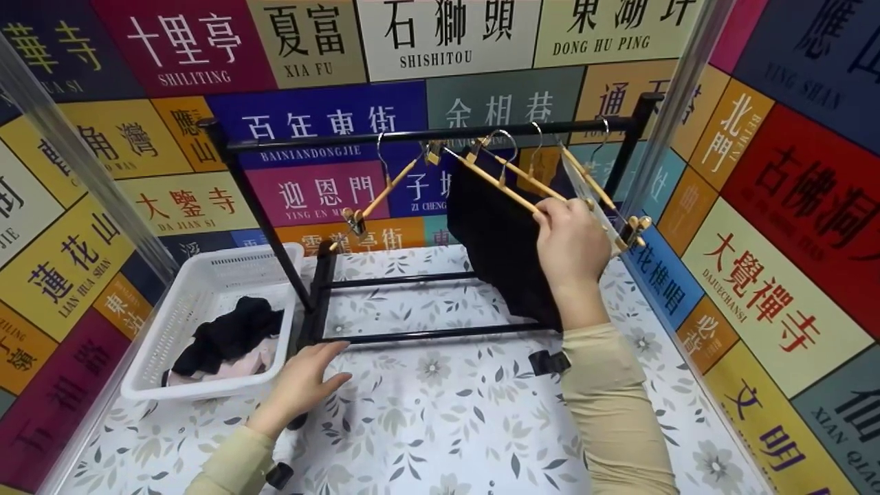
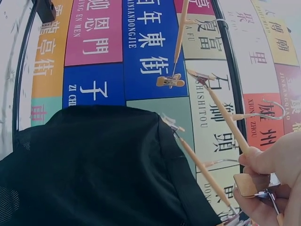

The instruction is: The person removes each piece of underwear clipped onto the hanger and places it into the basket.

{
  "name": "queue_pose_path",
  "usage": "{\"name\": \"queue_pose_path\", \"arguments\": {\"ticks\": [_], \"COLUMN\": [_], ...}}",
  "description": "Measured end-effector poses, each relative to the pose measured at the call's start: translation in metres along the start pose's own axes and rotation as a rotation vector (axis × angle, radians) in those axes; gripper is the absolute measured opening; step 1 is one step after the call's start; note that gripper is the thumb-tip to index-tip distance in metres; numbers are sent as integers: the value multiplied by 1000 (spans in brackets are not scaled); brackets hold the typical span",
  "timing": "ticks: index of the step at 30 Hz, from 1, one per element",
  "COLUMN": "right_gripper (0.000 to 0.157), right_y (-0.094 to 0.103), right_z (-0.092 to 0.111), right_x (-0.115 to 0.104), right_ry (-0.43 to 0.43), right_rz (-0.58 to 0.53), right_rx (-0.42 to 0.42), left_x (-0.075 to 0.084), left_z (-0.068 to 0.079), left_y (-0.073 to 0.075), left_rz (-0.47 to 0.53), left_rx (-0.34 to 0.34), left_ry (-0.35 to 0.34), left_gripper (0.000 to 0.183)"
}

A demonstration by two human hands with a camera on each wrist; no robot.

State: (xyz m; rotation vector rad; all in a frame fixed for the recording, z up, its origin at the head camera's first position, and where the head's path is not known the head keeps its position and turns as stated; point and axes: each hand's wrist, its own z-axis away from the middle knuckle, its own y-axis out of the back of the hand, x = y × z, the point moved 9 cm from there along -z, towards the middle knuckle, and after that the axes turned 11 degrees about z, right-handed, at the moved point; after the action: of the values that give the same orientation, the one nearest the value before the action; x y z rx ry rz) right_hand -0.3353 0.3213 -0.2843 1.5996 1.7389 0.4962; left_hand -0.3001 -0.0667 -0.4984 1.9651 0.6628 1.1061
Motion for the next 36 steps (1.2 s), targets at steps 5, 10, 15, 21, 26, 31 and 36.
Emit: {"name": "queue_pose_path", "arguments": {"ticks": [5,10,15,21,26,31,36], "right_gripper": [19,20,21,22,23,21,20], "right_y": [1,-3,-8,-13,-21,-32,-43], "right_z": [-4,-9,-13,-21,-28,-31,-30], "right_x": [-6,-11,-16,-20,-24,-27,-27], "right_ry": [6,6,-3,-2,-27,-33,-58], "right_rz": [11,14,11,7,16,26,30], "right_rx": [-2,-35,-77,-87,-121,-157,-190], "left_x": [5,9,11,17,20,23,25], "left_z": [-4,-6,-8,-11,-12,-11,-11], "left_y": [-11,-20,-29,-36,-41,-47,-55], "left_rz": [5,21,21,23,51,81,101], "left_rx": [-11,-14,-42,-53,-43,-45,-53], "left_ry": [-7,-10,9,11,4,13,16], "left_gripper": [49,49,50,50,49,49,48]}}
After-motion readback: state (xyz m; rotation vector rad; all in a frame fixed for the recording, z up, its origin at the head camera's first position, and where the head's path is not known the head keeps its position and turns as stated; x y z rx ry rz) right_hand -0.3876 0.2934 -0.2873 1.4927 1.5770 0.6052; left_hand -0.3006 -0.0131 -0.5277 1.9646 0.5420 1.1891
